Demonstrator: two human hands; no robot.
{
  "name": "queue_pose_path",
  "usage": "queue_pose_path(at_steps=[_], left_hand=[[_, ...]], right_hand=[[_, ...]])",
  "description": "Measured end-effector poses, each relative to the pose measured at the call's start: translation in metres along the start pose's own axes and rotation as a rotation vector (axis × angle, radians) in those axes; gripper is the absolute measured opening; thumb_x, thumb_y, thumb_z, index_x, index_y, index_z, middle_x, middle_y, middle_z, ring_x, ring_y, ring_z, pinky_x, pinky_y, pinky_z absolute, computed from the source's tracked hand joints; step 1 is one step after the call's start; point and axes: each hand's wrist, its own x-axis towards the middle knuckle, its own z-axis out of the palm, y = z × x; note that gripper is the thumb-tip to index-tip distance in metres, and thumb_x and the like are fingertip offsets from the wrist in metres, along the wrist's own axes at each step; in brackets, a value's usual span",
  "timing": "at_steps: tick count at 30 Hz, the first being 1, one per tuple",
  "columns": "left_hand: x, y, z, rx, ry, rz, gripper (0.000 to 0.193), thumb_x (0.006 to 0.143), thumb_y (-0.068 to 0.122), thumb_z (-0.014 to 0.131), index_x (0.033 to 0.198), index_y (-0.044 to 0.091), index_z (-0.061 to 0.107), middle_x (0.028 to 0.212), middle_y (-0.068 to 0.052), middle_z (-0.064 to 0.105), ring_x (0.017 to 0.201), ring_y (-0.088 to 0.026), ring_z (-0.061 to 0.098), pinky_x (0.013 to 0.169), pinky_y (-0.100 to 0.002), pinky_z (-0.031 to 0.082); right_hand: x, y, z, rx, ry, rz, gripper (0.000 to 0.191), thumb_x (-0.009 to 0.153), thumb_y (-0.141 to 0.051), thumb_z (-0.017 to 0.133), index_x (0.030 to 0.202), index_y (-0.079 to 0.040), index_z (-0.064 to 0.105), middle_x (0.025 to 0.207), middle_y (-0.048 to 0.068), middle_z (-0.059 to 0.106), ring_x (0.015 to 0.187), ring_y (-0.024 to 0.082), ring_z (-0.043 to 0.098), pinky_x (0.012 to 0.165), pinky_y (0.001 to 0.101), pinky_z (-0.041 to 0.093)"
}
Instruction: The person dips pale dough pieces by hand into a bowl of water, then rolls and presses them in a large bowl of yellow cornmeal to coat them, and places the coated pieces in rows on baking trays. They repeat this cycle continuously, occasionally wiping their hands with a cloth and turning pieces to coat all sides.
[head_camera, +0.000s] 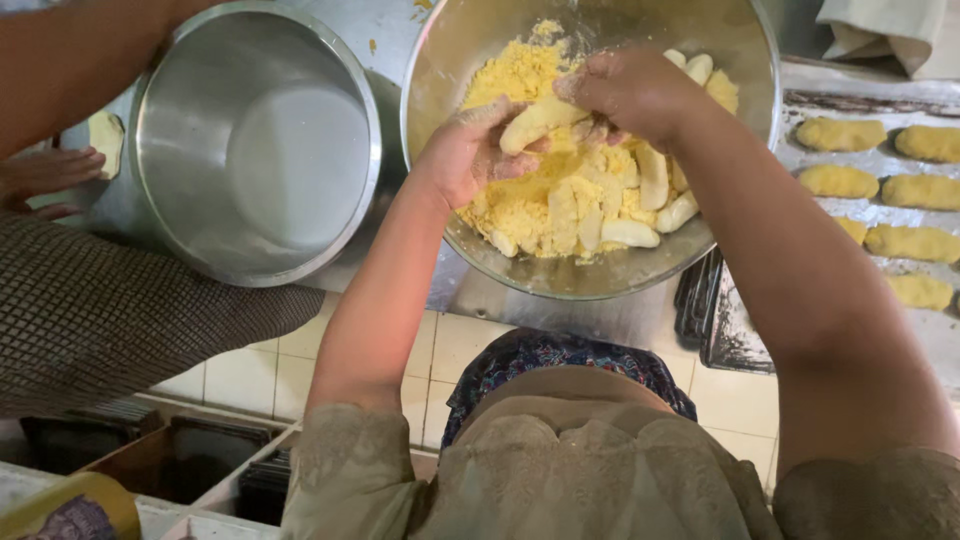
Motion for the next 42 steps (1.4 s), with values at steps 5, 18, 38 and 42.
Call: queue_pose_path(at_steps=[5,18,38,42], left_hand=[[-0.002,-0.009,-0.01,0.783,0.307,0.19,0.045,0.088,0.02,0.075,0.13,0.005,0.068,0.12,-0.007,0.071,0.089,-0.014,0.067,0.071,-0.028,0.057],[-0.014,-0.05,0.121,0.675,0.306,0.306,0.046,0.091,-0.003,0.072,0.135,-0.003,0.062,0.125,-0.008,0.067,0.103,-0.014,0.068,0.08,-0.029,0.06],[0.185,-0.416,0.428,1.771,-0.132,0.757,0.043,0.087,0.028,0.075,0.128,0.017,0.066,0.113,0.0,0.07,0.121,-0.02,0.059,0.113,-0.062,0.029],[0.189,-0.423,0.428,1.835,-0.137,0.669,0.035,0.09,0.028,0.075,0.123,0.019,0.067,0.115,0.003,0.07,0.124,-0.021,0.058,0.114,-0.059,0.029]], right_hand=[[0.017,0.036,0.028,-0.08,0.067,-0.28,0.059,0.08,-0.014,0.08,0.136,-0.01,0.063,0.11,0.012,0.071,0.077,0.017,0.069,0.067,0.0329,0.061],[-0.102,0.079,-0.01,0.03,0.398,-0.589,0.049,0.085,-0.019,0.081,0.13,-0.003,0.068,0.135,0.012,0.069,0.122,0.022,0.068,0.106,0.0356,0.052],[-0.378,0.4,-0.264,-0.089,0.903,0.008,0.032,0.087,-0.005,0.081,0.117,0.003,0.071,0.116,0.014,0.067,0.092,0.02,0.07,0.079,0.0317,0.058],[-0.376,0.391,-0.267,-0.238,0.896,0.107,0.032,0.086,-0.011,0.081,0.117,-0.006,0.074,0.118,0.011,0.069,0.105,0.028,0.067,0.092,0.0387,0.055]])
